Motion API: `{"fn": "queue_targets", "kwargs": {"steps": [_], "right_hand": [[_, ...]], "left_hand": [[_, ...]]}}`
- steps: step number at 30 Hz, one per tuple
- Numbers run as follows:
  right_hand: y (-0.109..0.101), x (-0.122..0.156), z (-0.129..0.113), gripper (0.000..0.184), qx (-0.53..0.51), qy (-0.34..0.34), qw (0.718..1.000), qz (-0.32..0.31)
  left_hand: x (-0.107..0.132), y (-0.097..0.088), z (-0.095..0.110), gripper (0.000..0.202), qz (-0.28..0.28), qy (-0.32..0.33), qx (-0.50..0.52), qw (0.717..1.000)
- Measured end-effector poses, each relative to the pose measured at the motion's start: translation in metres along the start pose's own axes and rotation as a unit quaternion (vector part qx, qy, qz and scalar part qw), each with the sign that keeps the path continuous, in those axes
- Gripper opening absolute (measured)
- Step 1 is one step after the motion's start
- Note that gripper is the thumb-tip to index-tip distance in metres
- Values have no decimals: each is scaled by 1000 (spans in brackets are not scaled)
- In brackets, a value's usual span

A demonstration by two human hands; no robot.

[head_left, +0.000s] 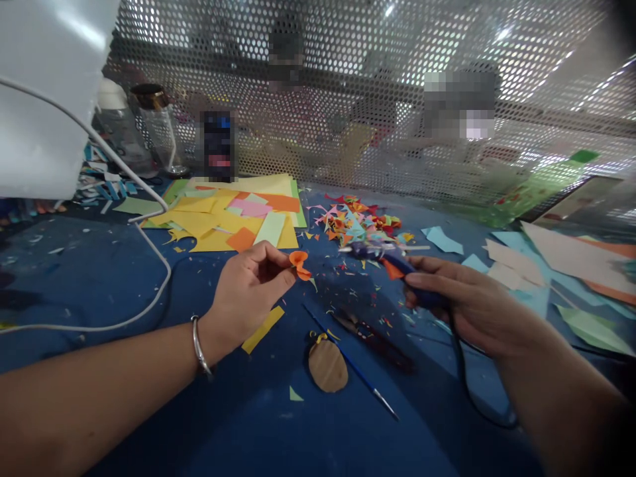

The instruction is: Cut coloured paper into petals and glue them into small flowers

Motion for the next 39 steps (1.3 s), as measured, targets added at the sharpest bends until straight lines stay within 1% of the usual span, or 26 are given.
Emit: {"fn": "queue_targets", "kwargs": {"steps": [1, 3, 5, 8, 11, 14, 16, 18, 21, 25, 28, 30, 33, 36, 39], "right_hand": [[-3, 1, 0, 16, -18, 9, 1000, 14], [-7, 1, 1, 19, -49, 19, 999, 12], [-9, 2, 3, 19, -84, 14, 996, -11], [-7, 3, 4, 17, -141, -10, 989, -43], [-2, 6, 2, 17, -153, -37, 985, -66], [5, 10, 1, 23, -105, -39, 991, -73], [9, 12, 2, 27, -57, -39, 995, -73], [13, 13, 4, 30, -8, -52, 996, -67], [17, 15, 8, 34, 44, -65, 995, -63], [19, 18, 11, 35, 97, -67, 992, -47], [23, 21, 9, 37, 150, -63, 984, -65], [27, 23, 7, 36, 167, -52, 982, -68], [30, 26, 6, 28, 172, -37, 982, -63], [32, 28, 6, 25, 183, -34, 978, -91], [30, 28, 5, 29, 202, -42, 977, -59]], "left_hand": [[0, 0, 0, 10, 2, -1, 0, 1000], [-1, 1, -1, 11, 1, -5, 0, 1000], [-1, 1, -1, 12, -6, -12, 3, 1000], [-1, 3, -1, 13, -16, -22, 18, 999], [-1, 4, -2, 16, -22, -27, 25, 999], [-1, 5, -3, 15, -37, -31, 17, 999], [-1, 6, -5, 14, -49, -34, 18, 998], [-1, 7, -6, 15, -59, -35, 23, 997], [-1, 8, -7, 15, -67, -38, 29, 997], [0, 10, -5, 14, -82, -46, 28, 995], [0, 10, -4, 13, -89, -44, 13, 995], [0, 10, -4, 12, -88, -40, 0, 995], [0, 10, -7, 12, -93, -39, -18, 995], [1, 10, -9, 13, -102, -39, -22, 994], [1, 10, -10, 14, -104, -42, -17, 994]]}}
Point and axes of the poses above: each hand's wrist, its own x-axis away from the middle knuckle, its own y-axis out of the palm, z = x × y, the point moved 2 cm from there along -x, towards the middle knuckle, and after that the axes turned 8 degrees about -y, right-handed, at the moved point
